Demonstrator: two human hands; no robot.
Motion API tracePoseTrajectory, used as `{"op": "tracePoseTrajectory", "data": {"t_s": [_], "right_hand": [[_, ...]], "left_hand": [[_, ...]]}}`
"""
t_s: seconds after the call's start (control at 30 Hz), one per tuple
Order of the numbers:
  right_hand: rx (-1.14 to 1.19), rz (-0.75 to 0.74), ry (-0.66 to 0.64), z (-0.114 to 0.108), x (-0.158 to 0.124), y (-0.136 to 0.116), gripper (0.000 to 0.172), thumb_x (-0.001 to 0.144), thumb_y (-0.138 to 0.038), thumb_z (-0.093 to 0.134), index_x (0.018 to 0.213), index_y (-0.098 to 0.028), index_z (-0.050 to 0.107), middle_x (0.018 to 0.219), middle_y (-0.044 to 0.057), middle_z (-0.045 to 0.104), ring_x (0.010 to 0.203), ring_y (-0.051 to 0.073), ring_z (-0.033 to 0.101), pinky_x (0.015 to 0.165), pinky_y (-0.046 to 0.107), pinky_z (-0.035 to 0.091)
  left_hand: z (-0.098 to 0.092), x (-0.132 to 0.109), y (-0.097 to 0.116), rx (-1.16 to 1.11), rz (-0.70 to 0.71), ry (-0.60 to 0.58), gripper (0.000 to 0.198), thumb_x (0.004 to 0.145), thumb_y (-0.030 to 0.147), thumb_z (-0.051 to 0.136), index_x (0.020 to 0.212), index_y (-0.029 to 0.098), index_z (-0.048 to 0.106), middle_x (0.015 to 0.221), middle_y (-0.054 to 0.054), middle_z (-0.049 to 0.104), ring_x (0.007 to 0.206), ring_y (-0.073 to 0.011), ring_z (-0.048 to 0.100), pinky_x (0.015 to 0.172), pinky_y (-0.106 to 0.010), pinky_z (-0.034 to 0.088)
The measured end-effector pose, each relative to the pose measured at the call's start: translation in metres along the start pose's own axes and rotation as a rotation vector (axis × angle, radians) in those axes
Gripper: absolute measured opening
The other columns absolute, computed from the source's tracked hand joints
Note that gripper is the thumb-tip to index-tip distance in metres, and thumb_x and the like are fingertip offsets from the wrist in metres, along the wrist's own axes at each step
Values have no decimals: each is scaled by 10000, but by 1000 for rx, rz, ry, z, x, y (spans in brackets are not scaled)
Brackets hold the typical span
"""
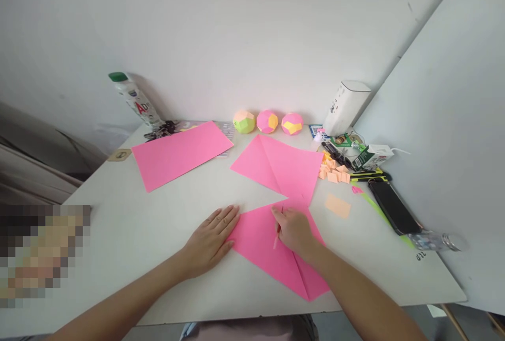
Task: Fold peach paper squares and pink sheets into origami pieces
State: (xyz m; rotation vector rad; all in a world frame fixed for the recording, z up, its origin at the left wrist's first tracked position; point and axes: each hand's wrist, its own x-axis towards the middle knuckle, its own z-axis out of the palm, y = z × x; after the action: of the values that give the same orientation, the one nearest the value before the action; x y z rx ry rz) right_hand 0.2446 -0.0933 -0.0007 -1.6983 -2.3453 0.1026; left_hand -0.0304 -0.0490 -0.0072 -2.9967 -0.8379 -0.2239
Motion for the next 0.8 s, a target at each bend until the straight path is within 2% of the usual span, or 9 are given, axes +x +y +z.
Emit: {"op": "tracePoseTrajectory", "data": {"t_s": [0.13,0.2,0.27,0.33,0.47,0.53,0.6,0.7,0.8], "right_hand": [[-91,18,23,-10,2,-7,462,709,32,482,1127,-88,637,648,65,655,664,202,571,516,281,432],[-156,3,59,-17,5,-20,403,761,-7,497,1138,-68,627,797,140,676,845,265,585,612,342,479],[-221,-76,109,-19,10,-41,365,817,-59,499,1167,-85,602,1070,189,650,1080,316,525,806,436,484],[-198,-147,102,-12,16,-65,376,867,-106,474,1236,-94,543,1304,189,534,1270,327,393,986,492,401],[-61,-148,64,17,23,-96,434,877,-134,440,1303,-52,448,1418,212,410,1354,299,313,1052,487,379],[-21,-116,27,26,19,-97,487,856,-106,436,1339,-52,406,1452,202,366,1380,291,272,1086,493,348],[-5,-68,2,26,7,-89,517,838,-75,423,1354,-65,392,1464,188,354,1393,278,248,1105,501,325],[-29,-3,15,14,-24,-70,465,847,-70,401,1310,-87,443,1457,185,368,1393,270,257,1090,517,343],[-88,24,83,2,-61,-51,384,867,-106,420,1245,-96,487,1447,187,382,1395,279,251,1064,526,374]], "left_hand": [[1,-1,2,10,-16,-11,602,973,425,289,1482,132,158,1528,-104,196,1412,-256,184,1139,-413,195],[2,-1,2,3,-18,-7,601,970,435,286,1479,135,176,1528,-100,199,1412,-255,187,1139,-411,186],[2,-1,2,-7,-17,0,602,967,442,288,1475,131,198,1526,-101,209,1410,-255,193,1139,-410,182],[1,0,2,-17,-19,6,603,962,444,294,1468,125,223,1522,-102,228,1410,-255,194,1140,-412,179],[-1,1,3,-29,-25,6,577,955,390,301,1461,118,250,1511,-95,267,1414,-243,182,1147,-409,166],[-1,1,3,-29,-24,14,586,955,405,299,1459,109,252,1512,-103,261,1413,-244,186,1145,-405,170],[1,0,2,-26,-23,26,608,955,448,295,1457,107,257,1515,-113,246,1411,-251,195,1142,-403,179],[4,-1,2,-21,-28,42,607,959,462,285,1454,112,268,1517,-116,236,1407,-255,207,1140,-403,177],[6,-2,2,-13,-25,47,607,962,468,281,1451,109,278,1513,-122,240,1405,-255,214,1139,-399,170]]}}
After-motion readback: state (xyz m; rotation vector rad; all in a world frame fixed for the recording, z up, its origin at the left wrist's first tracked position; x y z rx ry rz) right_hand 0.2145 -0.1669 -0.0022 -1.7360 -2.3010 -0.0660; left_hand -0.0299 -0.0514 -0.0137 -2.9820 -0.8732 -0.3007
